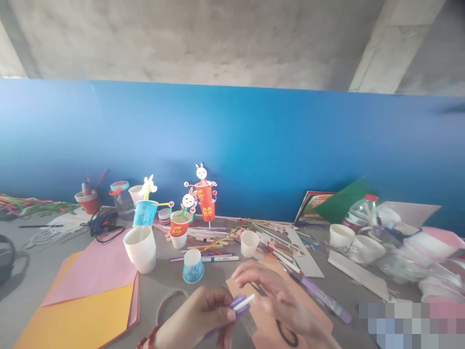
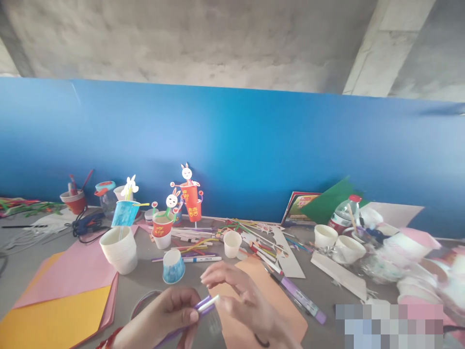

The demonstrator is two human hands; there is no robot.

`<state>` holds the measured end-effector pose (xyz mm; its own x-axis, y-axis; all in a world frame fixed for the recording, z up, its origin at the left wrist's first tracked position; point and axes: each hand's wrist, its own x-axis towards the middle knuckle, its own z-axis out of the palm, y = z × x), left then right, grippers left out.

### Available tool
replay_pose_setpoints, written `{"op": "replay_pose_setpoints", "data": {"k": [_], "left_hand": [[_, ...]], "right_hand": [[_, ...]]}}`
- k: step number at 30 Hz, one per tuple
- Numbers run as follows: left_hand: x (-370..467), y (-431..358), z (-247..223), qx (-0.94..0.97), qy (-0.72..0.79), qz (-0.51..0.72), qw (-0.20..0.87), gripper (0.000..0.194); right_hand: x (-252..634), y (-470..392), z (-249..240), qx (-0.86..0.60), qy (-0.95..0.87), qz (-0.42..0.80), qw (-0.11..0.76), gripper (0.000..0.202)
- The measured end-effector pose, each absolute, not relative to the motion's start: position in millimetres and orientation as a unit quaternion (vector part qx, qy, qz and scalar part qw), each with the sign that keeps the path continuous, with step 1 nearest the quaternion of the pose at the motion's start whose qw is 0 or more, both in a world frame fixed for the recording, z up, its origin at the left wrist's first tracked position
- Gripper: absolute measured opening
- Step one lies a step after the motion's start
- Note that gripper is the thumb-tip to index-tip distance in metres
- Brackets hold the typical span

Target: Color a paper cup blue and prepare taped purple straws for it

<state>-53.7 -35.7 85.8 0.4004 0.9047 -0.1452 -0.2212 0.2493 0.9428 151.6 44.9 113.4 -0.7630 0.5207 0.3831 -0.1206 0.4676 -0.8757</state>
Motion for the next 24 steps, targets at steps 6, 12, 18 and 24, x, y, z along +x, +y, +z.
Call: {"op": "replay_pose_setpoints", "data": {"k": [6, 12, 18, 24], "left_hand": [[-64.0, -35.1, 101.3, 0.515, 0.378, 0.366, 0.677, 0.040], [-69.1, -31.3, 98.7, 0.520, 0.368, 0.358, 0.682, 0.039], [-70.1, -32.5, 112.8, 0.545, 0.403, 0.334, 0.655, 0.037], [-72.4, -30.8, 115.5, 0.537, 0.354, 0.321, 0.695, 0.033]], "right_hand": [[157.1, 41.2, 136.8, -0.078, -0.832, 0.473, 0.281, 0.042], [151.0, 32.8, 150.5, -0.079, -0.874, 0.366, 0.310, 0.038], [150.1, 30.8, 149.2, -0.085, -0.905, 0.298, 0.292, 0.038], [151.3, 27.4, 150.2, -0.050, -0.936, 0.196, 0.289, 0.033]]}}
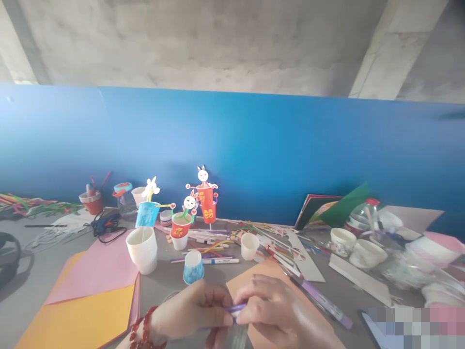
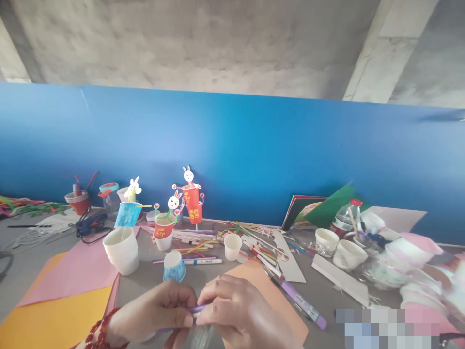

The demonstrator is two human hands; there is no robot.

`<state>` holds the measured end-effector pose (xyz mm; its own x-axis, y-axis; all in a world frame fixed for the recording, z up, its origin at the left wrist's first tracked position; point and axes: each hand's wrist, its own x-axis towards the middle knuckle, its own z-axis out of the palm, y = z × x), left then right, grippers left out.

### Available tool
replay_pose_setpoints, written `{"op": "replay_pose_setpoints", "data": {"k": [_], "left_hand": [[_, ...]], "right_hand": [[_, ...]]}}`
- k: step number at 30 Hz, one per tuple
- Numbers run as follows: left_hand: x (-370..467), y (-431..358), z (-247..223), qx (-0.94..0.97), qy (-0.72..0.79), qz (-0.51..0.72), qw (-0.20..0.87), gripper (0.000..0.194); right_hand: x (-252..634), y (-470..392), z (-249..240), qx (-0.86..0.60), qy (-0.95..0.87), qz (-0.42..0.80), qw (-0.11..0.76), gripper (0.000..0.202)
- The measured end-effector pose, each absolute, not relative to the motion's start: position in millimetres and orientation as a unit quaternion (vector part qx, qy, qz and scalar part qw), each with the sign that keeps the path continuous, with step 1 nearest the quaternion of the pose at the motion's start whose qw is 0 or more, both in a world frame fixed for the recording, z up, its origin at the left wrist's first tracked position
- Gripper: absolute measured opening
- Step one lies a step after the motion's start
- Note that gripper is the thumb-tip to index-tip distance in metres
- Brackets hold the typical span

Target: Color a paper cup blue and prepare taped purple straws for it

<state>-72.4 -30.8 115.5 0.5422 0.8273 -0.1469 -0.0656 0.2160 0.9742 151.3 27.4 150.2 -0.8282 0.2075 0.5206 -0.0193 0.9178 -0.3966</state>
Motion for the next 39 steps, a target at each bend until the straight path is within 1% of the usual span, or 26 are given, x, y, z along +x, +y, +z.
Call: {"op": "replay_pose_setpoints", "data": {"k": [3, 5, 12, 15, 17, 18, 19, 21, 22, 25, 28, 30, 33, 35, 39], "left_hand": [[-74.3, -27.8, 114.5, 0.522, 0.338, 0.314, 0.717, 0.037], [-76.2, -25.3, 115.5, 0.519, 0.330, 0.298, 0.730, 0.039], [-81.7, -13.7, 117.3, 0.531, 0.305, 0.222, 0.759, 0.045], [-79.5, -14.3, 123.0, 0.554, 0.302, 0.243, 0.737, 0.046], [-76.6, -20.0, 131.9, 0.611, 0.327, 0.294, 0.659, 0.040], [-74.8, -24.2, 137.1, 0.651, 0.351, 0.327, 0.588, 0.032], [-72.9, -28.9, 142.1, 0.701, 0.377, 0.354, 0.490, 0.026], [-68.8, -38.2, 148.9, 0.774, 0.396, 0.371, 0.327, 0.027], [-66.8, -42.1, 150.0, 0.792, 0.404, 0.377, 0.261, 0.031], [-61.4, -48.1, 144.3, 0.820, 0.406, 0.387, 0.117, 0.040], [-56.8, -46.6, 134.6, 0.820, 0.414, 0.395, 0.004, 0.040], [-53.6, -44.3, 131.5, 0.820, 0.413, 0.395, -0.044, 0.036], [-48.6, -42.1, 130.8, 0.817, 0.415, 0.393, -0.078, 0.031], [-46.0, -41.5, 129.1, 0.808, 0.426, 0.398, -0.085, 0.027], [-44.3, -39.4, 118.2, 0.789, 0.438, 0.425, -0.065, 0.020]], "right_hand": [[151.7, 24.2, 151.3, -0.024, -0.940, 0.113, 0.322, 0.028], [151.0, 22.1, 150.9, -0.030, -0.943, 0.076, 0.324, 0.025], [147.6, 19.2, 163.3, 0.025, -0.959, 0.044, 0.278, 0.018], [148.8, 20.3, 176.5, 0.036, -0.959, 0.041, 0.277, 0.020], [150.1, 21.8, 183.9, 0.032, -0.958, 0.041, 0.282, 0.024], [150.7, 22.7, 186.4, 0.027, -0.958, 0.044, 0.284, 0.026], [151.4, 23.7, 188.0, 0.018, -0.958, 0.049, 0.283, 0.026], [152.7, 25.4, 188.6, -0.009, -0.957, 0.071, 0.280, 0.023], [153.3, 26.1, 188.0, -0.025, -0.957, 0.086, 0.277, 0.022], [154.2, 27.0, 185.9, -0.063, -0.955, 0.132, 0.260, 0.021], [153.4, 25.5, 186.2, -0.073, -0.951, 0.141, 0.265, 0.021], [151.9, 23.6, 187.2, -0.077, -0.950, 0.131, 0.272, 0.021], [148.9, 21.0, 187.0, -0.097, -0.952, 0.116, 0.265, 0.021], [146.8, 20.2, 185.1, -0.114, -0.954, 0.104, 0.257, 0.023], [143.2, 19.8, 180.6, -0.145, -0.956, 0.092, 0.237, 0.024]]}}
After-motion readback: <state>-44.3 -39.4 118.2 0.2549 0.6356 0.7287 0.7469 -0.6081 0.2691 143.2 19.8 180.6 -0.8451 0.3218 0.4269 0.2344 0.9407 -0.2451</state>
